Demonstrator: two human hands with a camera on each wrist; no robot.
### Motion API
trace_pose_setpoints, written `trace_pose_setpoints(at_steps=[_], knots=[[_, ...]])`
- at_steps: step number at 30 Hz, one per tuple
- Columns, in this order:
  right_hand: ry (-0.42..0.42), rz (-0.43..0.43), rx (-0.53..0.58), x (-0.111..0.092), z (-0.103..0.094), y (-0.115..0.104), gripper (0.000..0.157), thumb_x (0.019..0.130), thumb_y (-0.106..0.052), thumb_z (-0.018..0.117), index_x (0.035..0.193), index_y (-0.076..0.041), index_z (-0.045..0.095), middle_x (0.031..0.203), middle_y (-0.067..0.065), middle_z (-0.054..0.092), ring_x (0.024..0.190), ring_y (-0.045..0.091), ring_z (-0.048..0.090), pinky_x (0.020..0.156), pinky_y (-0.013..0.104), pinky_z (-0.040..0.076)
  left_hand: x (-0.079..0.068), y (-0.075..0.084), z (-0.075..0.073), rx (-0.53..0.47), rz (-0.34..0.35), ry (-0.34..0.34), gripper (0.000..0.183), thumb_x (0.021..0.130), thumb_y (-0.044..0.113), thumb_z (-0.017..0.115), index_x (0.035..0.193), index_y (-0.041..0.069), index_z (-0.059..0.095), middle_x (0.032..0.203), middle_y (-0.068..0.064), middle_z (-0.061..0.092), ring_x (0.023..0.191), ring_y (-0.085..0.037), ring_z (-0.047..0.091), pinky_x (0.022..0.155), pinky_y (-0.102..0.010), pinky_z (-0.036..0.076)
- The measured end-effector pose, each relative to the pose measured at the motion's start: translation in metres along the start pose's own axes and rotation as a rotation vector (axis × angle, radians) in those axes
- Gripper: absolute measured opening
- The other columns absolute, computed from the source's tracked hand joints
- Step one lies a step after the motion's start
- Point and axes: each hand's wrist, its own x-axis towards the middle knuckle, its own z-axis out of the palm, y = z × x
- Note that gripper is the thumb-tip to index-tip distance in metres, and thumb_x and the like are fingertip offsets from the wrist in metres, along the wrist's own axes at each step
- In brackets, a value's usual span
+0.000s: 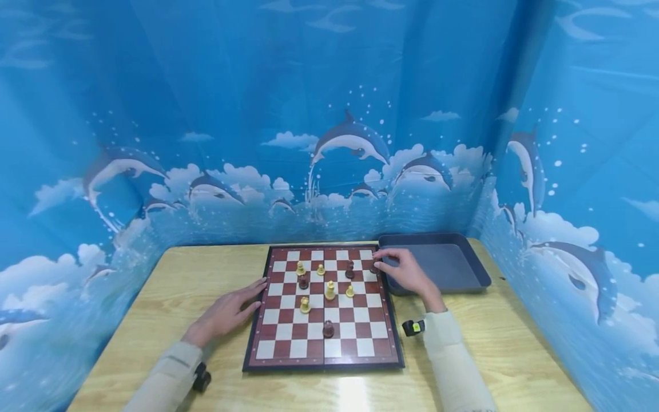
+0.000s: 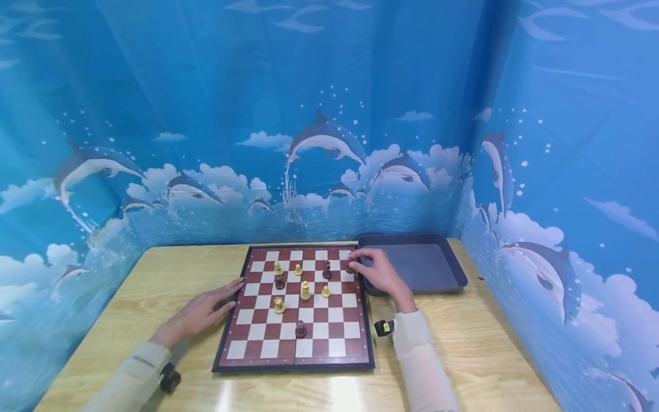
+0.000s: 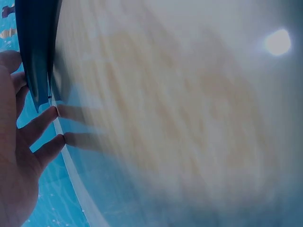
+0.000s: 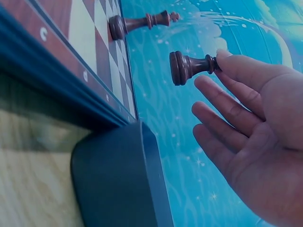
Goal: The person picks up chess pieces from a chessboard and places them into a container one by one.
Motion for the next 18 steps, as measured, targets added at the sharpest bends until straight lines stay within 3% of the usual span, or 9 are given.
trace_pose_setpoints(at_steps=[4, 9, 18], knots=[[0.007, 0.0, -0.005, -0.004, -0.007, -0.009, 0.019, 0.088, -0.006, 0.063, 0.106, 0.0, 0.066, 0.113, 0.022, 0.063, 0.114, 0.036, 0.054, 0.103, 0.055, 0.036, 0.0, 0.0, 0.001, 0.004, 0.003, 0.004, 0.053, 0.097, 0.046, 0.04, 0.146, 0.025, 0.031, 0.151, 0.004, 0.028, 0.133, -0.025, 0.037, 0.106, -0.049, 0.034], [0.046, 0.016, -0.038, -0.002, -0.012, 0.016, 0.023, 0.088, -0.015, 0.065, 0.107, -0.002, 0.067, 0.116, 0.016, 0.063, 0.115, 0.033, 0.054, 0.103, 0.052, 0.038, -0.001, 0.0, 0.002, -0.012, -0.007, 0.004, 0.053, 0.097, 0.044, 0.042, 0.145, 0.026, 0.031, 0.151, 0.004, 0.028, 0.133, -0.025, 0.036, 0.106, -0.05, 0.034], [0.072, 0.009, -0.039, -0.007, -0.024, 0.018, 0.025, 0.088, -0.015, 0.065, 0.108, 0.001, 0.066, 0.111, 0.014, 0.066, 0.11, 0.032, 0.057, 0.101, 0.055, 0.037, 0.0, 0.002, 0.001, -0.031, -0.021, 0.001, 0.053, 0.097, 0.045, 0.042, 0.145, 0.026, 0.031, 0.152, 0.002, 0.028, 0.134, -0.027, 0.035, 0.107, -0.051, 0.032]])
